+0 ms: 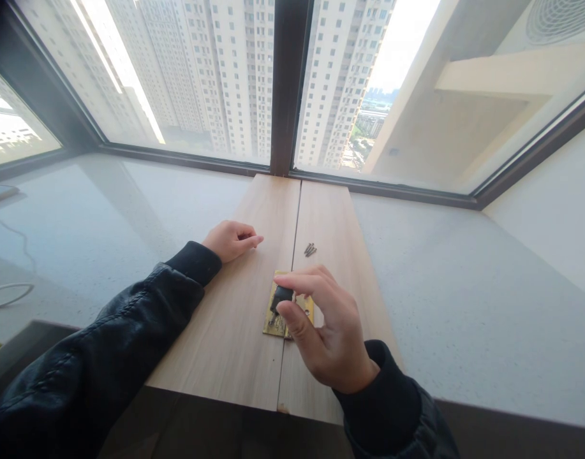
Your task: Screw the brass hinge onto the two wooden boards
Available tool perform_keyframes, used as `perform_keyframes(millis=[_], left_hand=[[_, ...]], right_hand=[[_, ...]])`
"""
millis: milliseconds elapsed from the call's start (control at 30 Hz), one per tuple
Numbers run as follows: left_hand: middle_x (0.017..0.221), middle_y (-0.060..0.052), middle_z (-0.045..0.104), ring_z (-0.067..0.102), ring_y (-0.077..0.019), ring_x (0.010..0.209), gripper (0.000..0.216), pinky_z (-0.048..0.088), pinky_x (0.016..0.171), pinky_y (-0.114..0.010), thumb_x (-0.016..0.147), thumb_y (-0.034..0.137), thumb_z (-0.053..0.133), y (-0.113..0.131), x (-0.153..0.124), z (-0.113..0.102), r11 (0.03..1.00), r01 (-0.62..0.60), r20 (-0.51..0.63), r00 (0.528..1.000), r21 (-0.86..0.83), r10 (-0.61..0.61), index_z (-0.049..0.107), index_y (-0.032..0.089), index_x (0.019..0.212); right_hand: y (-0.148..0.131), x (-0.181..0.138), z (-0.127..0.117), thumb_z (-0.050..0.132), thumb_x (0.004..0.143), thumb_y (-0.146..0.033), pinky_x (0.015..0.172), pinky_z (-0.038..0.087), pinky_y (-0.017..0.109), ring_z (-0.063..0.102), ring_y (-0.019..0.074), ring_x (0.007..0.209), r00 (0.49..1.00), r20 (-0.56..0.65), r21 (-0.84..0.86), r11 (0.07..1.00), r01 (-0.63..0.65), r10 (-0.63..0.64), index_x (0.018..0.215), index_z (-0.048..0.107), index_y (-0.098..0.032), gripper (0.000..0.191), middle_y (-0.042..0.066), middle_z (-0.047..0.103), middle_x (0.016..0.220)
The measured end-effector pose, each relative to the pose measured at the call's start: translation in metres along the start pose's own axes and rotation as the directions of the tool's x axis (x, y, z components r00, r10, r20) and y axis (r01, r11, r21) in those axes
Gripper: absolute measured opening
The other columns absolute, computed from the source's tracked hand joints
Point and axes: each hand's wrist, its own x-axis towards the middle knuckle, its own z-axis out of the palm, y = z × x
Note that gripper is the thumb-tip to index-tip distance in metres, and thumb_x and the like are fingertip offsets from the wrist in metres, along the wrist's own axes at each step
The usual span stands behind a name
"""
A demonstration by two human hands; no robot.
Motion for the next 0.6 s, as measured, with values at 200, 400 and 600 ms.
perform_keyframes(millis=[200,400,600], left_hand=[[0.056,0.003,0.049,0.044,-0.0122,0.059,0.036,0.031,0.064,-0.032,0.091,0.043,0.06,0.0016,-0.0007,-0.0007,1.0,0.017,0.003,1.0,0.008,-0.017,0.068,0.018,0.067],[0.054,0.004,0.047,0.043,-0.012,0.057,0.035,0.031,0.063,-0.032,0.091,0.042,0.06,0.0026,-0.0009,-0.0018,1.0,0.016,0.009,1.0,0.006,-0.016,0.068,0.018,0.067],[0.055,0.004,0.048,0.043,-0.012,0.058,0.035,0.03,0.063,-0.032,0.091,0.042,0.06,0.002,-0.0007,-0.0014,1.0,0.014,0.007,1.0,-0.003,-0.014,0.069,0.018,0.068]], right_hand=[[0.0053,-0.005,0.0001,0.075,0.094,-0.016,0.072,0.055,0.03,0.062,0.0168,0.09,0.994,-0.108,-0.008,1.0,0.016,-0.017,0.109,0.064,-0.021,0.019,0.003,0.065,0.099],[0.0068,-0.0055,0.0028,0.081,0.093,-0.028,0.067,0.054,0.029,0.061,0.0152,0.083,0.99,-0.137,-0.021,1.0,0.024,-0.026,0.104,0.06,-0.021,0.024,0.001,0.063,0.094],[0.0007,-0.0016,0.0031,0.076,0.097,-0.022,0.074,0.057,0.029,0.065,0.0162,0.093,0.997,-0.061,-0.025,0.999,0.048,-0.049,0.121,0.067,-0.02,0.026,0.004,0.069,0.103]])
